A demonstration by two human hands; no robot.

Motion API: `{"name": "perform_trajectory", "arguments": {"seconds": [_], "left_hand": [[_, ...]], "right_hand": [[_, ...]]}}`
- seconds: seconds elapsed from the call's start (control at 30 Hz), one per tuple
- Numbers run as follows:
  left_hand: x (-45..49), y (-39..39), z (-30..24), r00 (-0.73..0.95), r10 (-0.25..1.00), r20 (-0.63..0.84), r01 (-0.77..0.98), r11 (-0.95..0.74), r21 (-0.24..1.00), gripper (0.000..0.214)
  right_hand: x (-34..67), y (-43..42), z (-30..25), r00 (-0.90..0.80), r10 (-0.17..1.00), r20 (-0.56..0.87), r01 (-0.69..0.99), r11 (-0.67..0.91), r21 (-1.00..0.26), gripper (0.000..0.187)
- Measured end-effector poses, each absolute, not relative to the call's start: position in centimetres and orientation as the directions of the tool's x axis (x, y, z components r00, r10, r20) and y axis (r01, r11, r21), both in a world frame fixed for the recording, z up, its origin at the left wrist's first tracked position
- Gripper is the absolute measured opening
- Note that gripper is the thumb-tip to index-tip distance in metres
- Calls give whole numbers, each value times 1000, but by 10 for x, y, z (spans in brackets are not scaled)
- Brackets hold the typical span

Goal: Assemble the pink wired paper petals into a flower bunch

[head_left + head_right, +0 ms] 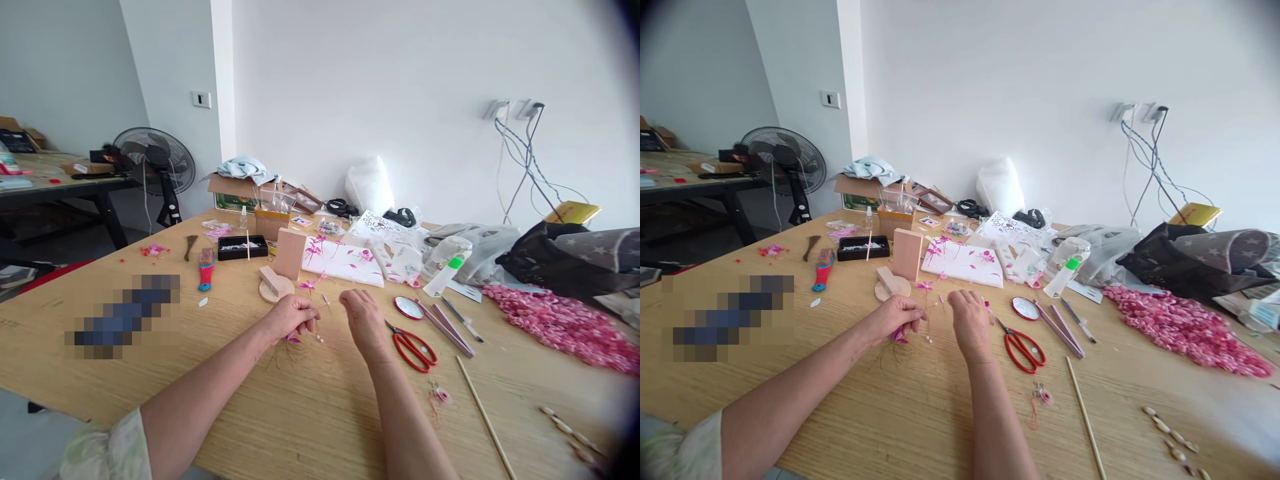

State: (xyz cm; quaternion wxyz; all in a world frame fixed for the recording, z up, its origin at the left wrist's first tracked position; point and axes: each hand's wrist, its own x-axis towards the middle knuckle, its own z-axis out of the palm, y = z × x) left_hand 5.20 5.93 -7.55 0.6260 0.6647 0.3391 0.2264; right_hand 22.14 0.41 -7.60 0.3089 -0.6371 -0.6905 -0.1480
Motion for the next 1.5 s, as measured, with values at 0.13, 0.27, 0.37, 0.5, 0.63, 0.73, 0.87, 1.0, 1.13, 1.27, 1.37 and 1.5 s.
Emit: {"name": "perform_trajectory", "arguments": {"seconds": [0.13,0.27,0.37,0.5,0.63,0.73,0.87,1.0,1.13,1.27,1.37,1.5], "left_hand": [[48,62,-72,704,699,-126,163,14,987,26],[44,67,-68,640,768,-26,73,-27,997,37],[45,67,-70,589,807,41,42,-81,996,36],[53,63,-76,656,749,94,11,-134,991,30],[58,59,-80,597,782,177,30,-242,970,24],[58,58,-79,553,786,277,121,-405,906,9],[55,60,-76,529,749,398,216,-573,791,13],[55,61,-76,532,741,409,251,-599,760,14],[57,63,-77,550,753,361,272,-570,776,14],[59,64,-78,562,777,284,243,-484,841,14],[58,66,-80,562,811,165,173,-309,935,9],[55,69,-85,542,838,60,151,-167,974,18]], "right_hand": [[230,4,-75,98,769,632,962,90,-258,21],[228,3,-73,120,748,653,956,91,-279,20],[223,2,-72,85,763,641,957,117,-267,20],[211,3,-74,37,764,645,966,137,-218,19],[201,5,-77,-20,760,650,971,170,-169,20],[198,7,-78,-45,771,636,965,198,-172,20],[199,9,-81,-48,773,633,966,198,-169,20],[203,8,-82,-69,791,608,965,208,-162,18],[206,8,-80,-58,805,591,968,189,-163,20],[206,8,-78,-37,805,592,970,172,-173,22],[205,7,-77,9,792,611,965,153,-212,21],[206,4,-75,97,776,624,949,117,-293,21]]}}
